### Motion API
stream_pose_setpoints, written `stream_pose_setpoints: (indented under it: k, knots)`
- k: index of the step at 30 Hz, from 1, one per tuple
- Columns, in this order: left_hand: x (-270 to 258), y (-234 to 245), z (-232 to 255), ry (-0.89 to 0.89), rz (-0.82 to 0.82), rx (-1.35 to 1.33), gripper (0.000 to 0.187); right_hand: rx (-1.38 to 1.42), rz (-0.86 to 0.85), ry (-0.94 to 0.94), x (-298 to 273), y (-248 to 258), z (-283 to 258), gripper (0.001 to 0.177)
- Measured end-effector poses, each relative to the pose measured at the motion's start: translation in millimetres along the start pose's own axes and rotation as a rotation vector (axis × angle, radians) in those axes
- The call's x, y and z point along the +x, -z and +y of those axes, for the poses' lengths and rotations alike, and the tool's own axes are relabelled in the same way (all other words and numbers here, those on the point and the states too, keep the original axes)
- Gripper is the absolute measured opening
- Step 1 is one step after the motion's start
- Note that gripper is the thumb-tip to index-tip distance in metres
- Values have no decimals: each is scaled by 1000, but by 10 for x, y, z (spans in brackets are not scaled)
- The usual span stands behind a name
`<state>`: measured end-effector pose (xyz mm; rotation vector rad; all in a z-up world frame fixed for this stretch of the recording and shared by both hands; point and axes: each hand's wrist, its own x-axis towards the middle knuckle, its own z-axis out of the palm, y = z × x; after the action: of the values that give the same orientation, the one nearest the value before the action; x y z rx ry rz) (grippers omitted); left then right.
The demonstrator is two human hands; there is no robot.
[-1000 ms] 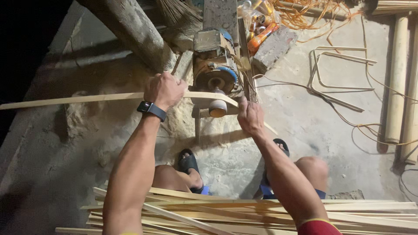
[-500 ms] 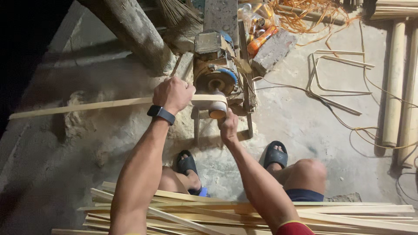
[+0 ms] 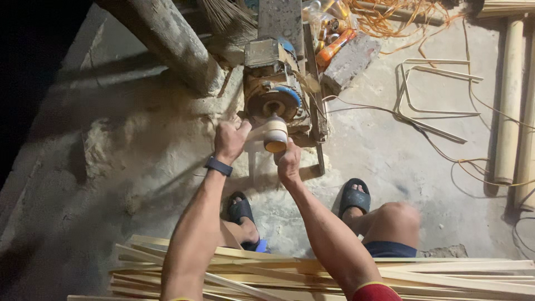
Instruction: The person sits on the floor and uses a bench grinder to smooth thin wooden strips. They hold each strip with both hands and pass it back and forth against the rotating grinding wheel, then place the finished pieces aside.
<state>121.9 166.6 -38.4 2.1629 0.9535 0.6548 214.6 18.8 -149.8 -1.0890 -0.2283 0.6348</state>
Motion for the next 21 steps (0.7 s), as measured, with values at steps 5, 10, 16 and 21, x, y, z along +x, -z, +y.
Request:
stream_pose_setpoints:
  k: [5,10,16,21]
  knots:
    - [-126,-275,-349,-458,82,163,23,-33,27,-3,17,-33,-5,45]
    - [-301,-578,-506,-382,72,143,11,21,29,-47,30,-6,32,45]
    - [-438,-814,-581,-466,269,288,10,28,21,-36,-84,41,47,51]
    - [-968,-1017,-317,-23,254,-94,14,-295,40,58,-440,139,-361,51]
